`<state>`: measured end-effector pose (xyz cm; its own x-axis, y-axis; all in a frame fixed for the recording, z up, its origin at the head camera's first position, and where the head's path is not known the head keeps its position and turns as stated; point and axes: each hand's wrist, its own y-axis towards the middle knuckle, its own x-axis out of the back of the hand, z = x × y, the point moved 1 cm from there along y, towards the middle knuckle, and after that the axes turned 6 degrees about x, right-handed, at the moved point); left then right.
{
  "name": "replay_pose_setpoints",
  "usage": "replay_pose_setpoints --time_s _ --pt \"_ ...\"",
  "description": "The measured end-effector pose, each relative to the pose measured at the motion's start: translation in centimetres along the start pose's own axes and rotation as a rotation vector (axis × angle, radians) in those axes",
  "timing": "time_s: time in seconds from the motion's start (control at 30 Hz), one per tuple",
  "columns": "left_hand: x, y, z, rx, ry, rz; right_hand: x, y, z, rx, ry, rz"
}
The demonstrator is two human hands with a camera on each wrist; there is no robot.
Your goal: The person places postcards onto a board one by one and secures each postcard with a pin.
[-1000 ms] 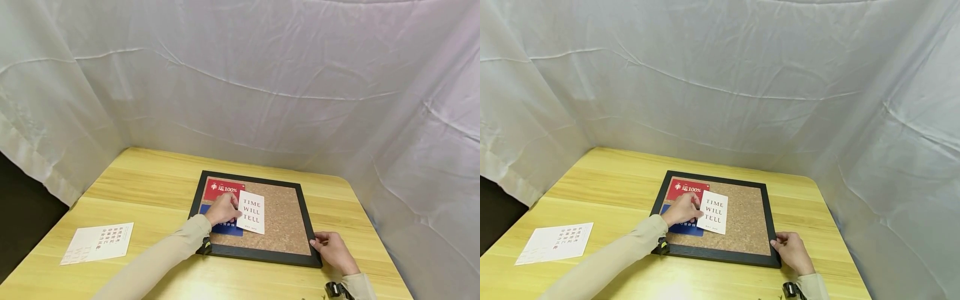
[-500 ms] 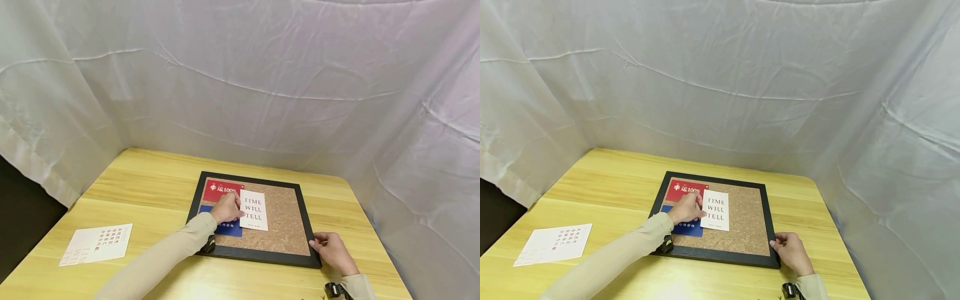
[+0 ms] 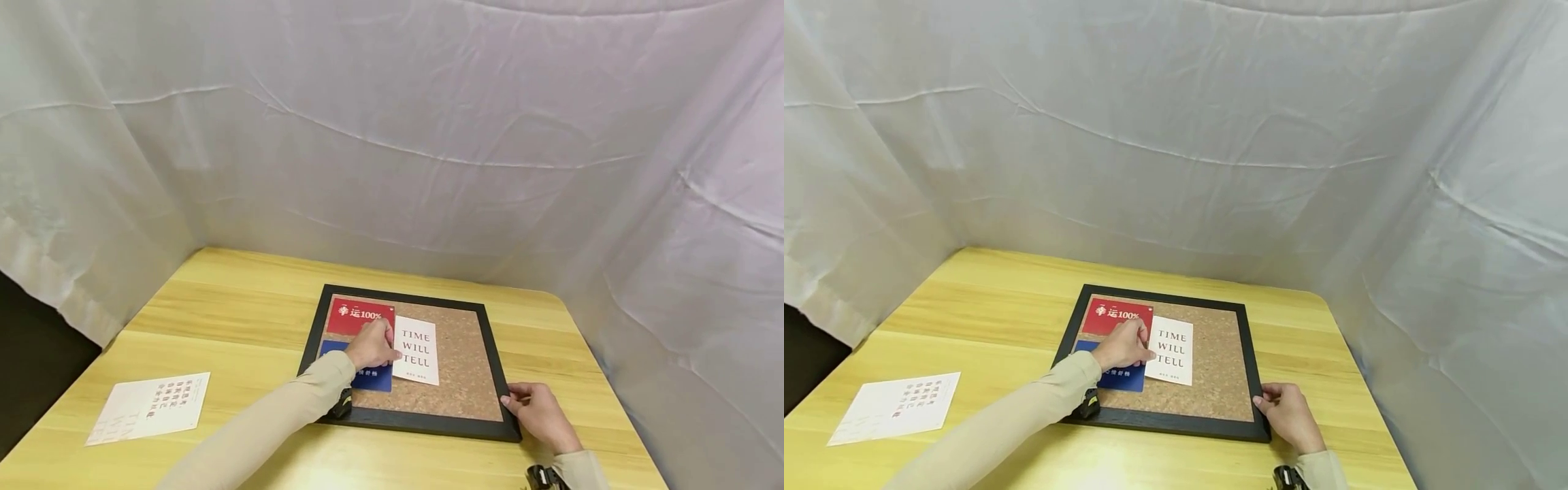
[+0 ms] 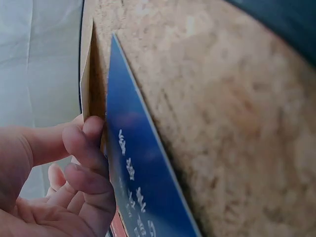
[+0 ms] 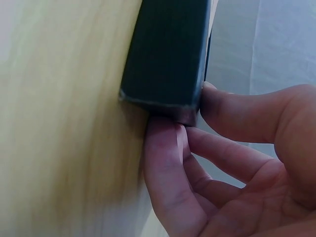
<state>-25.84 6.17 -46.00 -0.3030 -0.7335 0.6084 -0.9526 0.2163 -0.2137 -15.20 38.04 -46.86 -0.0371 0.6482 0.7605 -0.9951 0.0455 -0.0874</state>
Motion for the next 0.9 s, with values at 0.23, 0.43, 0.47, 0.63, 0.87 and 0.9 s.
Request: replay_pose_setpoints --time_s 0.23,0.43,0.47,0.63,0.87,0.9 --pt "-0.11 0.25 -0.06 -0.03 0.019 0.012 -0.04 0.04 0.15 -0.003 -0.006 -0.002" --pt "0.05 0.45 -0.26 -0.007 0.034 0.015 -0.01 0.09 0.2 0.009 0.004 -0.003" --pt "0.09 0.46 -0.31 -0.002 0.033 0.018 0.0 0.1 0.2 0.012 0.006 -0.003" --pt "0.17 0.53 -0.61 0.021 0.042 0.029 0.04 0.07 0.2 0.017 0.008 -0.005" --pt "-0.02 0.81 -0.79 0.064 0.081 0.048 0.01 0.03 0.16 0.015 0.012 -0.003" --pt "-0.05 0.88 -0.79 0.065 0.082 0.05 0.0 0.03 0.15 0.015 0.01 -0.003"
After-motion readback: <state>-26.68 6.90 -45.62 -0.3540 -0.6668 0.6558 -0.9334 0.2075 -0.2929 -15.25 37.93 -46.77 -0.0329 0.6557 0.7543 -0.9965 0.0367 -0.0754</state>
